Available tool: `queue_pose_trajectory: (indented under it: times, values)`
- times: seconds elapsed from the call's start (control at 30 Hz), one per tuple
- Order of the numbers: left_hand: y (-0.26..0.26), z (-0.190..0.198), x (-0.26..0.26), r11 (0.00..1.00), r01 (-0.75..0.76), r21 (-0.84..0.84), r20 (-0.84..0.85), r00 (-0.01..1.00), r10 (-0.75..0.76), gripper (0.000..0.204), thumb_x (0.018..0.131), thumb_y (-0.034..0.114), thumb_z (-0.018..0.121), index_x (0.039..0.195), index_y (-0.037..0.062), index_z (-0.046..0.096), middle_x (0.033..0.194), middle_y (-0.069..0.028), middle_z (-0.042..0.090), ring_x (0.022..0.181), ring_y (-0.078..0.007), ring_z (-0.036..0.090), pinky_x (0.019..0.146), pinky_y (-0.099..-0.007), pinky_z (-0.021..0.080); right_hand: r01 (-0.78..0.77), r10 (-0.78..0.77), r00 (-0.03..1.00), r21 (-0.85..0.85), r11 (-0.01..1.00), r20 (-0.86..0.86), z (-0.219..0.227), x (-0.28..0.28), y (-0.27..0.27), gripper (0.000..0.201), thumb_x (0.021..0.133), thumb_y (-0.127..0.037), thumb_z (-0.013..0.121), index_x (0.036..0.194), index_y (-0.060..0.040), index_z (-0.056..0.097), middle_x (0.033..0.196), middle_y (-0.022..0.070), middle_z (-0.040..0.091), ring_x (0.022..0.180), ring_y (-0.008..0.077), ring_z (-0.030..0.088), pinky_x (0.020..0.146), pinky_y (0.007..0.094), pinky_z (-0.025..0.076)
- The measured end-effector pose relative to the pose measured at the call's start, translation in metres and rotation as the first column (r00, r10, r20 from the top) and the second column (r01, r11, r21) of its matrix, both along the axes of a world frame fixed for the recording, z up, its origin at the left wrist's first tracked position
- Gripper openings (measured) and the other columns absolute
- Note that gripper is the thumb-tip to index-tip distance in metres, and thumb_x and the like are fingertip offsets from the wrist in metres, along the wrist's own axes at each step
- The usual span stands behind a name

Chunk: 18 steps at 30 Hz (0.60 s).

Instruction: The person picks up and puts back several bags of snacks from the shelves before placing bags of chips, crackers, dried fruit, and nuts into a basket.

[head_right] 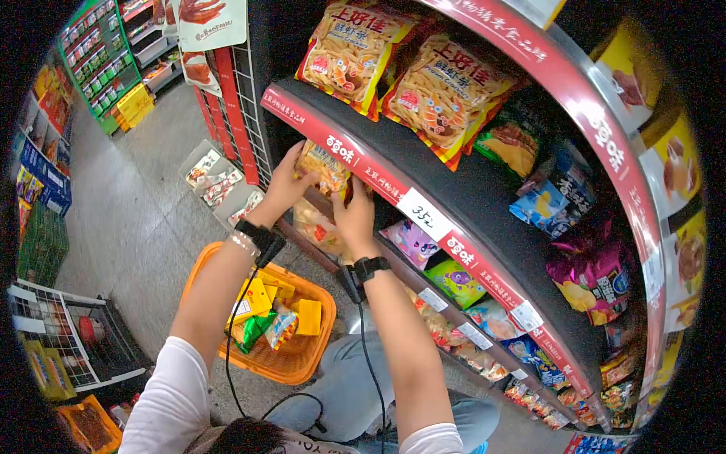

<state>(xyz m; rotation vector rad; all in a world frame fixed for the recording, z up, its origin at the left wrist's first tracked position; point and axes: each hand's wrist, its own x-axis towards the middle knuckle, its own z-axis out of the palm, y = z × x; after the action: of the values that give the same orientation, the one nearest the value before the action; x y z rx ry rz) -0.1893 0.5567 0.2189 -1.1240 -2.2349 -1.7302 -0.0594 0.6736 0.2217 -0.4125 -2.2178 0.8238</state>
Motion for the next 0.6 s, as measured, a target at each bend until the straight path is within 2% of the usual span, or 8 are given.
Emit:
queue_pose_trajectory:
  times: [0.07,0.17,0.23,0.33,0.37,0.43,0.53,0.6]
  values:
    - [0.008,0.008,-0.008,0.999,0.041,0.027,-0.033,0.999,-0.040,0.061,0.077,0.005,0.067,0.131,-0.0020,0.040,0.120,-0.0205,0.055,0.112,-0.0302,0.055,0.093,-0.0335,0.043,0.030,-0.030,0.999,0.002,1.000,0.027,-0.011,-0.009,0.010,0.054,0.079,-0.014,0.067,0.126,0.0021,0.046,0.104,0.0231,0.063,0.087,0.0304,0.065,0.069,0.0348,0.052]
    - [0.025,-0.009,-0.028,0.998,0.065,0.000,-0.009,0.998,-0.065,0.063,0.073,0.007,0.068,0.130,-0.0007,0.041,0.115,-0.0241,0.055,0.109,-0.0373,0.053,0.092,-0.0392,0.042,0.047,-0.046,0.994,-0.014,0.999,0.102,-0.020,-0.016,0.017,0.057,0.080,-0.016,0.067,0.129,0.0022,0.043,0.106,0.0239,0.061,0.089,0.0317,0.064,0.072,0.0370,0.052]
    - [0.030,-0.025,-0.037,0.997,0.051,-0.062,-0.036,0.998,-0.053,0.062,0.074,0.008,0.067,0.129,-0.0005,0.041,0.113,-0.0251,0.055,0.106,-0.0387,0.053,0.091,-0.0408,0.043,0.052,-0.054,0.990,0.020,0.998,0.134,-0.027,-0.020,0.020,0.057,0.080,-0.016,0.066,0.128,0.0028,0.043,0.107,0.0241,0.061,0.089,0.0319,0.064,0.073,0.0378,0.052]
    - [0.028,-0.033,-0.034,0.986,0.014,-0.168,-0.037,0.999,-0.021,0.062,0.074,0.009,0.067,0.130,-0.0006,0.041,0.111,-0.0258,0.055,0.103,-0.0403,0.053,0.089,-0.0427,0.043,0.038,-0.010,0.969,-0.110,0.993,0.246,-0.036,-0.018,0.023,0.057,0.084,-0.022,0.062,0.131,0.0011,0.040,0.115,0.0296,0.055,0.101,0.0443,0.055,0.084,0.0468,0.046]
    - [0.027,-0.030,-0.032,0.979,-0.001,-0.206,-0.035,0.999,-0.006,0.062,0.075,0.010,0.067,0.130,-0.0007,0.041,0.110,-0.0259,0.056,0.102,-0.0408,0.053,0.088,-0.0432,0.043,0.030,0.003,0.963,-0.117,0.993,0.270,-0.036,-0.018,0.025,0.058,0.085,-0.022,0.062,0.132,0.0006,0.039,0.115,0.0290,0.055,0.101,0.0441,0.055,0.084,0.0465,0.046]
    - [0.027,-0.035,-0.032,0.985,-0.013,-0.172,-0.031,0.999,0.008,0.063,0.075,0.012,0.068,0.130,-0.0013,0.041,0.109,-0.0254,0.056,0.103,-0.0408,0.053,0.088,-0.0430,0.043,0.018,0.027,0.948,-0.138,0.990,0.317,-0.044,-0.018,0.030,0.059,0.085,-0.023,0.062,0.134,-0.0004,0.038,0.117,0.0279,0.055,0.102,0.0437,0.056,0.085,0.0458,0.047]
    - [0.023,-0.036,-0.026,0.992,-0.051,-0.115,-0.056,0.997,0.045,0.063,0.075,0.013,0.068,0.130,-0.0019,0.041,0.111,-0.0249,0.056,0.104,-0.0409,0.052,0.089,-0.0433,0.042,0.071,-0.072,0.983,0.009,0.997,0.171,-0.053,-0.019,0.030,0.057,0.081,-0.020,0.067,0.127,0.0042,0.044,0.108,0.0227,0.062,0.087,0.0285,0.066,0.074,0.0369,0.052]
    - [0.020,-0.037,-0.020,0.991,-0.112,-0.069,-0.112,0.988,0.104,0.061,0.076,0.013,0.067,0.129,-0.0023,0.042,0.113,-0.0247,0.055,0.105,-0.0408,0.051,0.090,-0.0436,0.041,0.111,-0.098,0.983,-0.075,0.991,0.158,-0.048,-0.013,0.025,0.054,0.081,-0.020,0.068,0.125,0.0034,0.046,0.106,0.0214,0.063,0.085,0.0271,0.066,0.072,0.0360,0.052]
